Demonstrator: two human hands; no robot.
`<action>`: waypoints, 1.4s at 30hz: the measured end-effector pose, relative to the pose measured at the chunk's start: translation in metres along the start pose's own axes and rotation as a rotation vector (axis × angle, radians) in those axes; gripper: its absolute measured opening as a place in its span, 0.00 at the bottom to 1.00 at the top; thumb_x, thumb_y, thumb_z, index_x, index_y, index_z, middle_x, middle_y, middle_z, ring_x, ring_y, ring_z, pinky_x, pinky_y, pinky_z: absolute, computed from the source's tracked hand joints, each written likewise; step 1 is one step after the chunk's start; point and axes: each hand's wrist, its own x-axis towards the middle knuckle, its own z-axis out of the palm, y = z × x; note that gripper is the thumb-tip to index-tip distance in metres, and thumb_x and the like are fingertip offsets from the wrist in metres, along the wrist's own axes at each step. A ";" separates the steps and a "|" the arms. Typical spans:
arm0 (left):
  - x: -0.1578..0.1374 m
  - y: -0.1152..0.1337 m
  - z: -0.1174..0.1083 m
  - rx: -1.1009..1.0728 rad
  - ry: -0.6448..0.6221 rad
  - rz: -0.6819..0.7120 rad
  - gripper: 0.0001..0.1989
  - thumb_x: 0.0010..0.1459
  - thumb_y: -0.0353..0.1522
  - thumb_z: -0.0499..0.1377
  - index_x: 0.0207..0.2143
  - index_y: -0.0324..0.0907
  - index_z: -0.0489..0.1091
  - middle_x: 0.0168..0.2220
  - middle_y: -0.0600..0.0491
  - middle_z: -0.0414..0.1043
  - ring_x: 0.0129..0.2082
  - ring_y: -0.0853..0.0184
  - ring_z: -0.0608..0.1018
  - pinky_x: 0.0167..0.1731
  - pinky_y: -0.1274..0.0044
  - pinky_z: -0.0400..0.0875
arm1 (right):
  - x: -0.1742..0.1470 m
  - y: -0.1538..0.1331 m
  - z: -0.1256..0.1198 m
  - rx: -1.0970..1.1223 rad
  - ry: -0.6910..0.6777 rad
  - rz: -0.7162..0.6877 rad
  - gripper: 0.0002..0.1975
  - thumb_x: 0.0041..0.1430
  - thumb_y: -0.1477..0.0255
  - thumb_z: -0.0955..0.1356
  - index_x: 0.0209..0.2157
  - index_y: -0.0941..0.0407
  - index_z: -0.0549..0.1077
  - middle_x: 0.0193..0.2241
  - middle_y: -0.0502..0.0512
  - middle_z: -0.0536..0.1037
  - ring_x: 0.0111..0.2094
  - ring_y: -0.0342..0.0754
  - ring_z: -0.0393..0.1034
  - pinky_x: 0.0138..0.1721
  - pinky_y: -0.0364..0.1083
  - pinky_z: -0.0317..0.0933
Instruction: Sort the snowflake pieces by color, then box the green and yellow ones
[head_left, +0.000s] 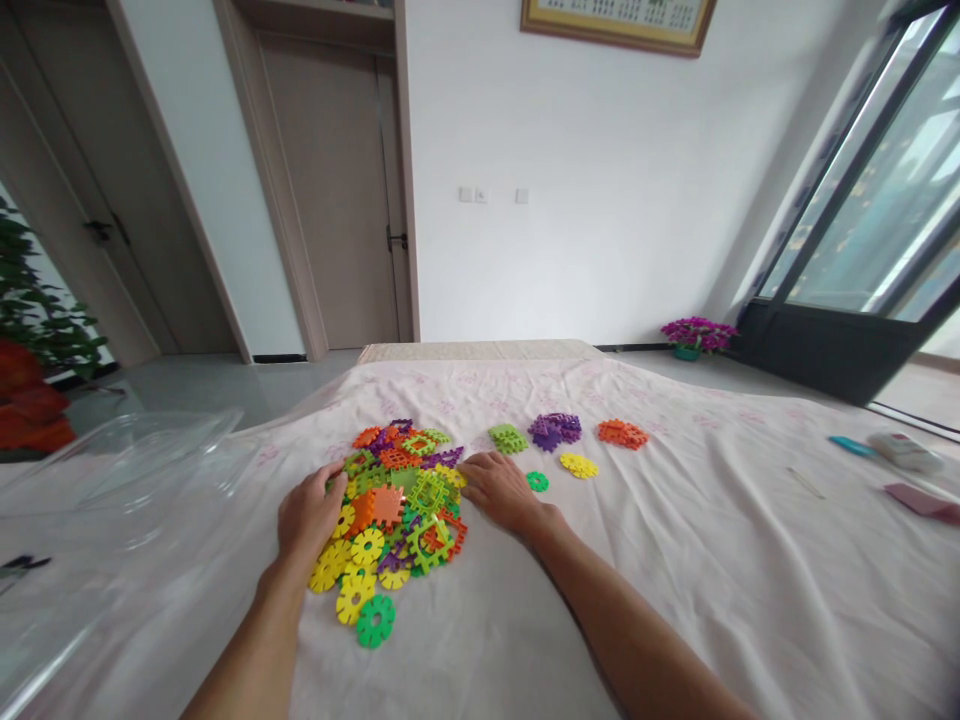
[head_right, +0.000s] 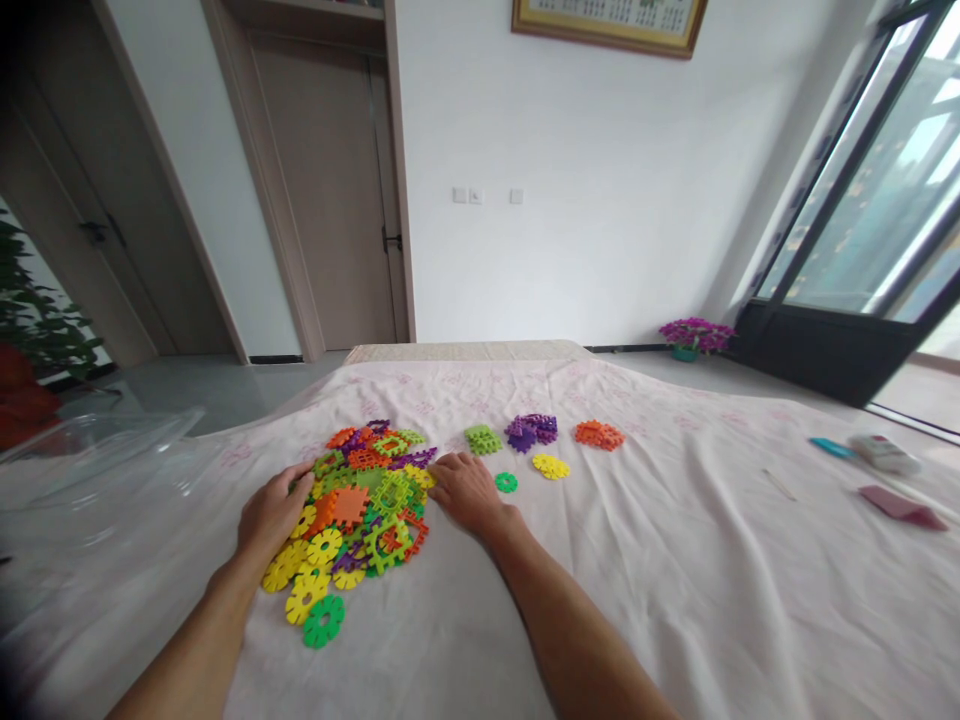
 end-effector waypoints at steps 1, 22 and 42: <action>0.000 0.000 0.000 -0.001 -0.001 0.001 0.23 0.64 0.42 0.46 0.54 0.47 0.71 0.53 0.49 0.76 0.50 0.58 0.77 0.46 0.71 0.68 | 0.000 0.000 0.000 -0.002 -0.001 0.002 0.18 0.66 0.59 0.65 0.53 0.48 0.73 0.50 0.54 0.75 0.50 0.49 0.64 0.53 0.48 0.53; 0.002 -0.002 0.001 0.011 -0.011 -0.002 0.24 0.64 0.44 0.45 0.55 0.47 0.70 0.52 0.49 0.76 0.51 0.57 0.77 0.46 0.71 0.68 | -0.009 0.064 -0.025 0.084 0.484 0.668 0.18 0.62 0.70 0.61 0.51 0.54 0.74 0.43 0.55 0.79 0.43 0.51 0.71 0.44 0.46 0.60; 0.001 -0.002 0.002 -0.002 0.002 0.010 0.23 0.64 0.43 0.46 0.54 0.47 0.70 0.53 0.49 0.76 0.51 0.56 0.77 0.48 0.70 0.68 | -0.051 0.126 -0.041 -0.167 0.439 0.970 0.16 0.55 0.72 0.65 0.42 0.50 0.81 0.47 0.60 0.76 0.51 0.59 0.64 0.51 0.54 0.56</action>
